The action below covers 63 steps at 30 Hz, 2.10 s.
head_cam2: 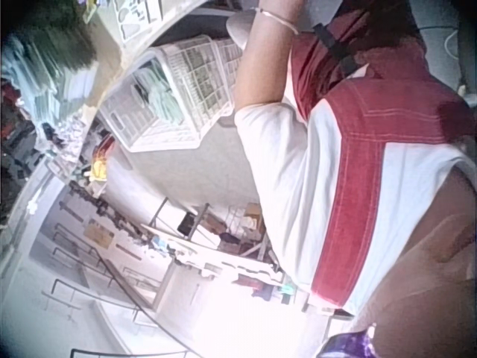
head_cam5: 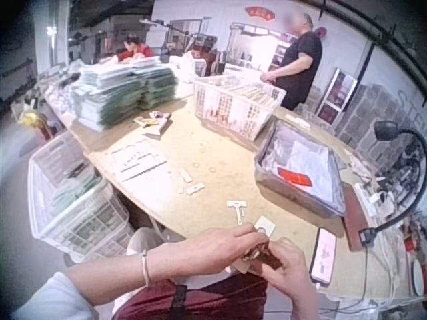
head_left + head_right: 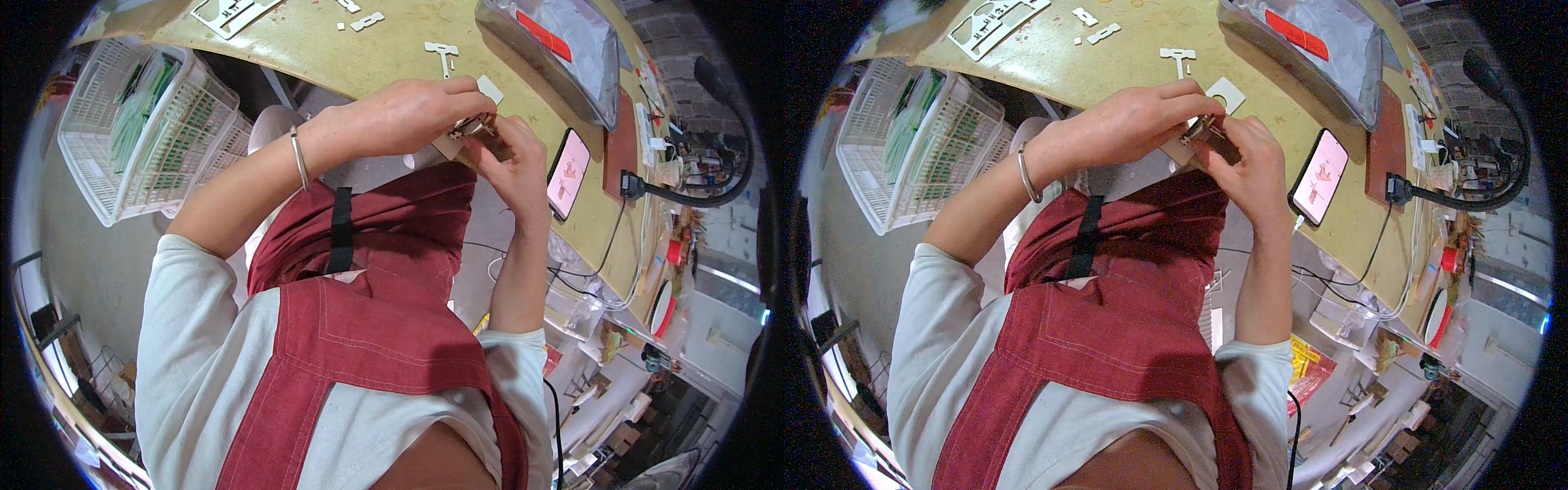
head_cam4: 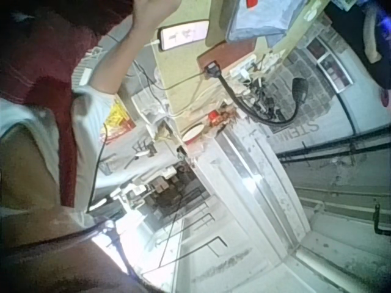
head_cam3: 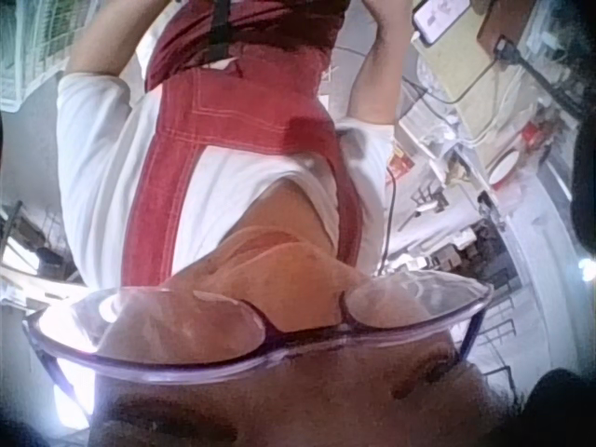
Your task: The person assembles small white plastic components by hand, snapping pieces together and stacking them on the table. They handle multiple small parts, aligning and joining them into a compact assembly.
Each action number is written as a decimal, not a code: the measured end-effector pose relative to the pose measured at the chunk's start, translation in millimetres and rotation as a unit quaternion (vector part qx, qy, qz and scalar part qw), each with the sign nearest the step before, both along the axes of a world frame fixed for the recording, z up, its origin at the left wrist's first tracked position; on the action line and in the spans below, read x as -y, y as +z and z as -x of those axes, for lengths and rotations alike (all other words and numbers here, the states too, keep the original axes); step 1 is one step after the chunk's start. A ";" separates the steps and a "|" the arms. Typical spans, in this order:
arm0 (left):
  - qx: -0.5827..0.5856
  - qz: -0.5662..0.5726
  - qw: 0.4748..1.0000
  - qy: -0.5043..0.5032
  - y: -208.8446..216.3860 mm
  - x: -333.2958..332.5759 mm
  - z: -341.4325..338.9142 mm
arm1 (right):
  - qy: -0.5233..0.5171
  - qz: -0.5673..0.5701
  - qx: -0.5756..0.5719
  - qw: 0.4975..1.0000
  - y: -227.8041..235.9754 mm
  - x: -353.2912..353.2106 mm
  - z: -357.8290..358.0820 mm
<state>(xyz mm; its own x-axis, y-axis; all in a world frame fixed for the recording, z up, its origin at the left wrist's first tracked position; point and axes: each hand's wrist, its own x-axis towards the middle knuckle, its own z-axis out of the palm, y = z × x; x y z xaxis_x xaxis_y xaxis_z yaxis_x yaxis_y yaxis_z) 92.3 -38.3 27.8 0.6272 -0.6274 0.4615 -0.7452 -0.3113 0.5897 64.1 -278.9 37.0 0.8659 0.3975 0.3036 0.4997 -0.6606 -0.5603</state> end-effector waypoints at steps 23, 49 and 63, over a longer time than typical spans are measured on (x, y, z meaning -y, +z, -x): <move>-0.037 -0.017 0.999 -0.019 4.5 2.6 2.4 | -0.011 -0.019 0.031 0.999 -7.1 -2.8 3.2; -0.093 -0.076 0.992 0.046 20.5 13.5 9.4 | -0.047 -0.051 0.084 0.994 -22.8 -4.3 9.3; -0.016 -0.065 0.997 0.032 18.3 14.6 7.6 | -0.090 -0.057 0.114 0.988 -24.6 -12.5 18.7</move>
<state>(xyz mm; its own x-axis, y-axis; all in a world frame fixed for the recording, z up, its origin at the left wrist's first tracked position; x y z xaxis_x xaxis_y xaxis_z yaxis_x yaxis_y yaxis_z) 84.7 -52.9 46.1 0.6813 -0.6385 0.3580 -0.7024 -0.4325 0.5653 45.4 -266.4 12.4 0.8234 0.1949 0.5329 0.5015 -0.6893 -0.5228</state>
